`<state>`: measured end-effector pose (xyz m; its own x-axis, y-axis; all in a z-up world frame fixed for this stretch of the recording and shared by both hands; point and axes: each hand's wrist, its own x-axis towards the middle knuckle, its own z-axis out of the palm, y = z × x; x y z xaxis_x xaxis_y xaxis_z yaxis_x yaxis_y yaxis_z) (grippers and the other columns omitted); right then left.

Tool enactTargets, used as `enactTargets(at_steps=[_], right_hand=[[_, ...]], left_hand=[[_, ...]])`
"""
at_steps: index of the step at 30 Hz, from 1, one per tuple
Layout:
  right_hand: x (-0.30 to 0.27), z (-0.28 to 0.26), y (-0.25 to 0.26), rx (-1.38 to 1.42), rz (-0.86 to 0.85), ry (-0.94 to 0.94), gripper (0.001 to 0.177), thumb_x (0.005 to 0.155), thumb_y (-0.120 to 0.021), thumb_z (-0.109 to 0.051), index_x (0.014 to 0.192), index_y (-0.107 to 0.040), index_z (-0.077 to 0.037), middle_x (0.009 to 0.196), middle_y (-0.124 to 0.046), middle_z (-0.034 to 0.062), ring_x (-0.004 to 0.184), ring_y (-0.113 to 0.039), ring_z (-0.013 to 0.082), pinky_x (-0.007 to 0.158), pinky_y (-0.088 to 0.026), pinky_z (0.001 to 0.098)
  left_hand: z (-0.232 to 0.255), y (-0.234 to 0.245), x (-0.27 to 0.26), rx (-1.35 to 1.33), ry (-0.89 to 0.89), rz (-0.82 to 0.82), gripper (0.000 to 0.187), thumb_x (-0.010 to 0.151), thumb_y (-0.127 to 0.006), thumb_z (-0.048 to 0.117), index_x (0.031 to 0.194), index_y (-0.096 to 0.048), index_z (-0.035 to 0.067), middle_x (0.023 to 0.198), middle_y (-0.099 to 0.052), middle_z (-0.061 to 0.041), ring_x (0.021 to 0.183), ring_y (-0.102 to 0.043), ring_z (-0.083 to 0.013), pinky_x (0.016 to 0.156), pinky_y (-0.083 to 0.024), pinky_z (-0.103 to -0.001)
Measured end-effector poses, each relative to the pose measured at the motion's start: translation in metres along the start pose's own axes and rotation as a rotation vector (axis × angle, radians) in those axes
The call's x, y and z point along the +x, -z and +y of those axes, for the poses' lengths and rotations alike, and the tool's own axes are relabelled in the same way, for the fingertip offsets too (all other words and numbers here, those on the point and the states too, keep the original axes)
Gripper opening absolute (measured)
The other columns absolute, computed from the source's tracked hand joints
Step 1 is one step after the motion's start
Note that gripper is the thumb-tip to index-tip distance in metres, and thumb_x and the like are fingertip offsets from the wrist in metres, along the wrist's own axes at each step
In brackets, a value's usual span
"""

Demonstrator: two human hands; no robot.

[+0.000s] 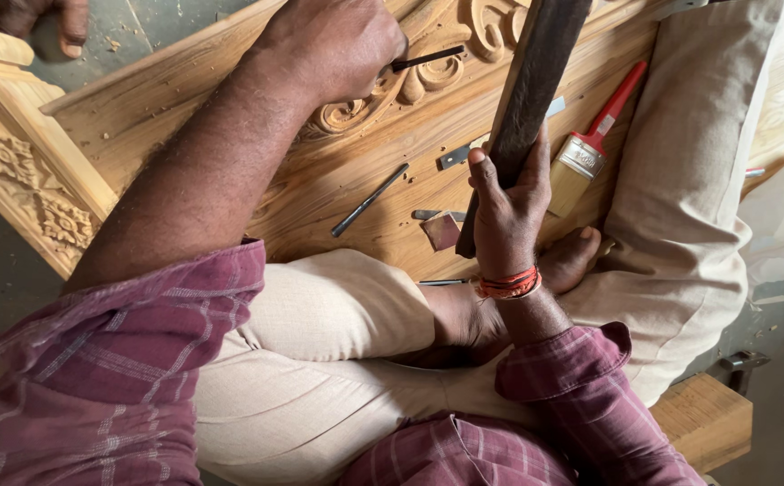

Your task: The person carves intricate floral patterns into a large wooden panel using a chisel and a wooden mallet. They repeatedly strike the chisel to shape the wood, occasionally pause to brush away wood shavings with a paintbrush, and inspect the carved details.

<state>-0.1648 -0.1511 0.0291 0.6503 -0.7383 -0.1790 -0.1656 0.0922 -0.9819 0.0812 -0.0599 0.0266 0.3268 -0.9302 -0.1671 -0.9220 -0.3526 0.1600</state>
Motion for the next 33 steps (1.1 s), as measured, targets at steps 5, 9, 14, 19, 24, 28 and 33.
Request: enactTargets(at_steps=[5,9,14,19,24,28,33], right_hand=[[-0.003,0.000,-0.002,0.028,0.003,-0.017,0.068,0.103,-0.071,-0.004,0.161,-0.037,-0.006,0.100,-0.062,-0.0009,0.082,-0.057,0.0058,0.073,-0.052,0.0216],[-0.004,0.011,-0.003,0.069,0.001,-0.005,0.063,0.105,-0.072,-0.003,0.161,-0.041,-0.002,0.102,-0.062,0.0017,0.085,-0.056,0.0082,0.075,-0.050,0.0239],[-0.001,0.025,-0.001,-0.196,-0.105,0.141,0.074,0.104,-0.075,0.001,0.164,-0.033,-0.002,0.122,-0.062,0.0026,0.104,-0.059,0.0099,0.094,-0.054,0.0266],[-0.001,0.026,-0.003,0.047,-0.068,0.048,0.072,0.103,-0.070,0.002,0.165,-0.033,-0.002,0.116,-0.059,0.0021,0.099,-0.057,0.0100,0.087,-0.051,0.0259],[0.000,0.024,-0.001,-0.379,-0.096,0.270,0.072,0.098,-0.068,0.007,0.160,-0.032,-0.001,0.138,-0.056,0.0055,0.116,-0.059,0.0117,0.097,-0.056,0.0291],[-0.002,0.028,-0.003,-0.229,-0.124,0.187,0.073,0.104,-0.067,0.006,0.165,-0.029,-0.003,0.127,-0.058,0.0082,0.111,-0.060,0.0140,0.098,-0.055,0.0293],[0.003,0.028,-0.001,-0.310,-0.073,0.289,0.071,0.104,-0.067,0.005,0.166,-0.031,-0.005,0.129,-0.062,0.0075,0.109,-0.060,0.0149,0.097,-0.055,0.0301]], left_hand=[[0.001,0.002,0.000,0.019,-0.033,0.048,0.023,0.079,-0.080,0.009,0.101,-0.082,0.014,0.087,-0.077,-0.010,0.083,-0.075,-0.0246,0.066,-0.062,-0.038],[-0.001,0.001,-0.002,0.032,-0.050,0.082,0.025,0.077,-0.082,0.008,0.101,-0.082,0.014,0.088,-0.077,-0.010,0.085,-0.075,-0.0247,0.066,-0.062,-0.037],[-0.002,0.003,0.000,-0.281,0.152,0.027,0.014,0.092,-0.073,0.017,0.099,-0.078,0.007,0.077,-0.073,-0.013,0.070,-0.074,-0.0233,0.062,-0.060,-0.037],[-0.001,0.002,-0.004,-0.384,0.149,0.143,0.022,0.096,-0.068,0.022,0.090,-0.077,0.003,0.068,-0.070,-0.013,0.059,-0.070,-0.0222,0.057,-0.058,-0.039],[-0.009,0.005,-0.009,-0.382,0.045,0.086,0.019,0.098,-0.065,0.014,0.090,-0.077,0.002,0.073,-0.071,-0.012,0.061,-0.070,-0.0222,0.060,-0.059,-0.039],[-0.012,-0.001,-0.014,-0.360,0.106,0.086,0.017,0.097,-0.071,0.020,0.101,-0.078,0.005,0.078,-0.073,-0.014,0.069,-0.072,-0.0250,0.063,-0.059,-0.041],[-0.008,-0.005,-0.009,-0.172,0.045,0.098,0.021,0.089,-0.077,0.017,0.109,-0.081,0.014,0.089,-0.076,-0.014,0.081,-0.075,-0.0269,0.068,-0.060,-0.043]])
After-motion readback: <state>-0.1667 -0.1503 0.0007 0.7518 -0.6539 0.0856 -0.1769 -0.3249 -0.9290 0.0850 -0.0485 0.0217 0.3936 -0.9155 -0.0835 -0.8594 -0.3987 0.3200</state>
